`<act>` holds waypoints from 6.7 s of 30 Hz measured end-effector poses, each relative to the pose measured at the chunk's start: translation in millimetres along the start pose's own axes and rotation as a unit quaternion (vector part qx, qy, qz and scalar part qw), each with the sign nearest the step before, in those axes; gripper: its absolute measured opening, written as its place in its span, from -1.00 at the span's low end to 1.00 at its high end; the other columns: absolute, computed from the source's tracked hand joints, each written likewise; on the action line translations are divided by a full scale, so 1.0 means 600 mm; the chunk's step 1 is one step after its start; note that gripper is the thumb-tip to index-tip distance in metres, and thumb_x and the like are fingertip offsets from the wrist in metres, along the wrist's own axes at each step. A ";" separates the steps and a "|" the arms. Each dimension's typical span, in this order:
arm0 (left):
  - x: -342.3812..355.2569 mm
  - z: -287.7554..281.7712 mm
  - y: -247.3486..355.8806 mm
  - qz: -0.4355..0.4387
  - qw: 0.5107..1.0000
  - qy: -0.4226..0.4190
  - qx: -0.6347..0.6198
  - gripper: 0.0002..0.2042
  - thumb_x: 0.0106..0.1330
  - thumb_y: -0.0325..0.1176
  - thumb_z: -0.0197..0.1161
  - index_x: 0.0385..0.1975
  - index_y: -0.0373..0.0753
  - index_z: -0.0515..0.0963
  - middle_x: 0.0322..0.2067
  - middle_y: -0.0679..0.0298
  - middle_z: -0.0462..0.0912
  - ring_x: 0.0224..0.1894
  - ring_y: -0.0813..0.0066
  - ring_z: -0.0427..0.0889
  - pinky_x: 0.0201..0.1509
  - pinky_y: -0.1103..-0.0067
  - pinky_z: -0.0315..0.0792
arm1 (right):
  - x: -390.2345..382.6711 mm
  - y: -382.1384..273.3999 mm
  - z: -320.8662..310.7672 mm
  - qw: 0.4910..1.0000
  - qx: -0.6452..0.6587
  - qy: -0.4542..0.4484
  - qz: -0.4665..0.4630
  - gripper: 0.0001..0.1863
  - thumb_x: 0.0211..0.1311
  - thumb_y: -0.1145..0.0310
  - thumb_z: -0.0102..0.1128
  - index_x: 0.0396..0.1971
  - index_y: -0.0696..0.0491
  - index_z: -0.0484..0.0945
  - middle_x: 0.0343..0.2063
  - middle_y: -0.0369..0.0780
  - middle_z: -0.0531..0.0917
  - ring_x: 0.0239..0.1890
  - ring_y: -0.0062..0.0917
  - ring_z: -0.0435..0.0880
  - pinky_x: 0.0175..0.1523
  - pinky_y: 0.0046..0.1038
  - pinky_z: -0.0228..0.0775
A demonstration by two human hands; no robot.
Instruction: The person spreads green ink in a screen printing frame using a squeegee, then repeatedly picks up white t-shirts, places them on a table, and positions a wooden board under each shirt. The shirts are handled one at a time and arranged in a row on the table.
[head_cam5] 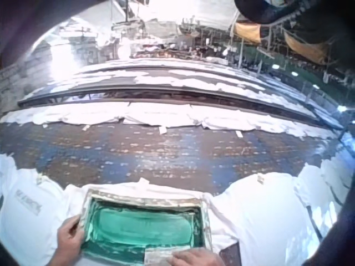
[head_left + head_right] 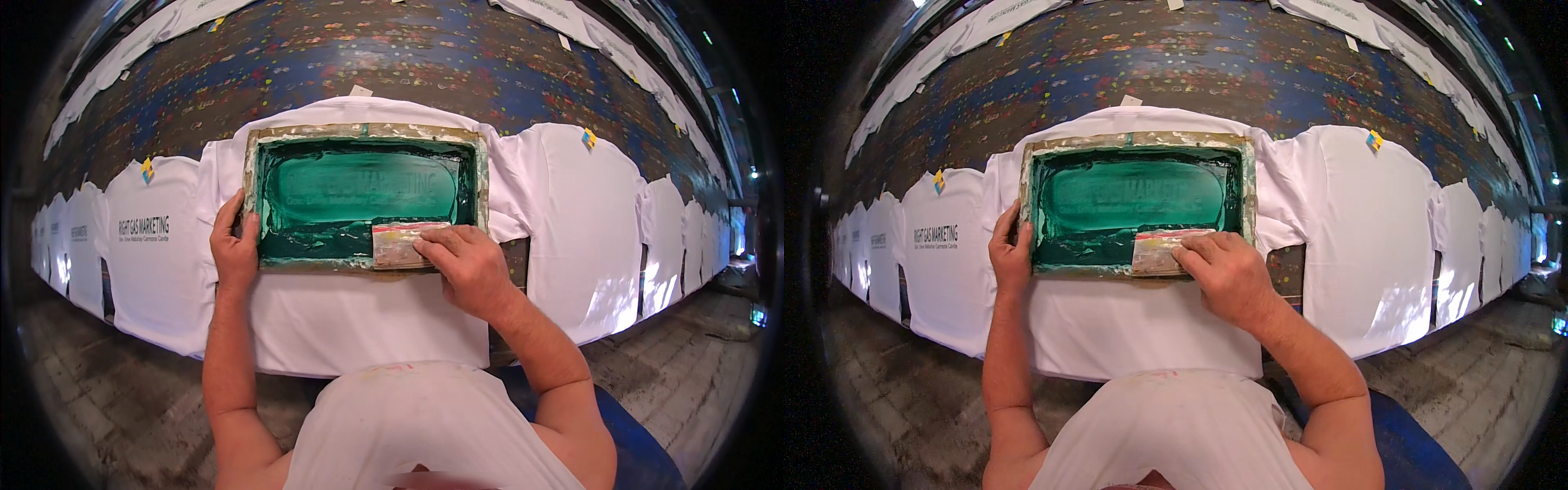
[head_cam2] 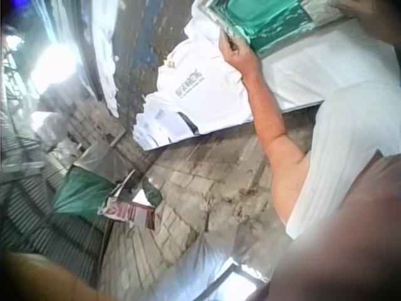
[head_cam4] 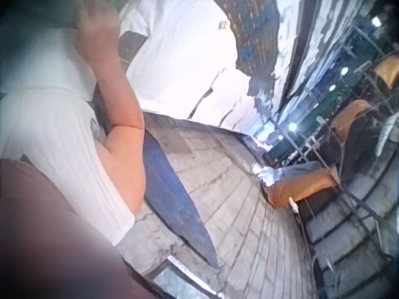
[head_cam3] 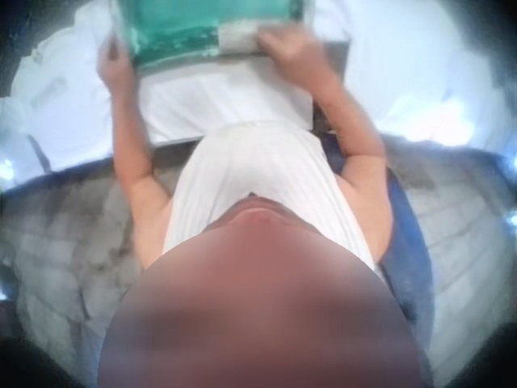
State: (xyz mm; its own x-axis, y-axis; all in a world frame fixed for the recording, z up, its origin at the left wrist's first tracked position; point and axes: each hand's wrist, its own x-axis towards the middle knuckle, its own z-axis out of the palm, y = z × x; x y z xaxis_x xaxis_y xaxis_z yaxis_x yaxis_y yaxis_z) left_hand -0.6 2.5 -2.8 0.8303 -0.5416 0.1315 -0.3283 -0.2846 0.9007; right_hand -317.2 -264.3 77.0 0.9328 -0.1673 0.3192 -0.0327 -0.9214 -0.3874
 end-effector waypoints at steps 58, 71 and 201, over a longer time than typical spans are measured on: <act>-0.421 0.691 0.425 -0.096 0.971 -0.018 -0.218 -0.34 0.22 -0.72 0.35 0.41 -0.49 0.46 0.27 0.02 0.64 0.17 0.39 0.72 0.29 0.53 0.59 | -0.742 0.464 -0.350 0.672 0.501 0.357 0.412 -0.47 0.65 0.29 0.15 0.43 0.31 0.45 0.24 -0.12 0.67 0.24 -0.54 0.64 0.40 -0.47 0.39; -0.274 0.784 0.430 -0.093 0.978 -0.013 -0.184 -0.36 0.24 -0.71 0.35 0.41 -0.50 0.46 0.24 0.02 0.67 0.12 0.41 0.74 0.24 0.54 0.61 | -0.655 0.610 -0.346 0.747 0.409 0.347 0.392 -0.49 0.69 0.27 0.08 0.42 0.31 0.45 0.28 -0.13 0.64 0.29 -0.52 0.59 0.45 -0.46 0.32; -0.243 0.818 0.377 -0.075 0.969 0.001 -0.237 -0.37 0.18 -0.80 0.31 0.36 -0.48 0.54 0.23 0.02 0.70 0.18 0.32 0.72 0.33 0.50 0.55 | -0.642 0.569 -0.437 0.965 0.037 0.169 0.197 -0.54 0.34 0.52 0.32 0.25 0.11 0.63 0.24 -0.09 0.66 0.29 -0.14 0.61 0.43 -0.23 0.43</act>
State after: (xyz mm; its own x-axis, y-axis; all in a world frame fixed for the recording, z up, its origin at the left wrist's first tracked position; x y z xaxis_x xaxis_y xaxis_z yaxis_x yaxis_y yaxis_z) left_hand -417.3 -371.2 -21.8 0.8542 -0.5196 -0.0157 0.0395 0.0349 0.9986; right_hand -781.6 -606.3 48.4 0.6824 -0.6164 0.3930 -0.3237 -0.7368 -0.5936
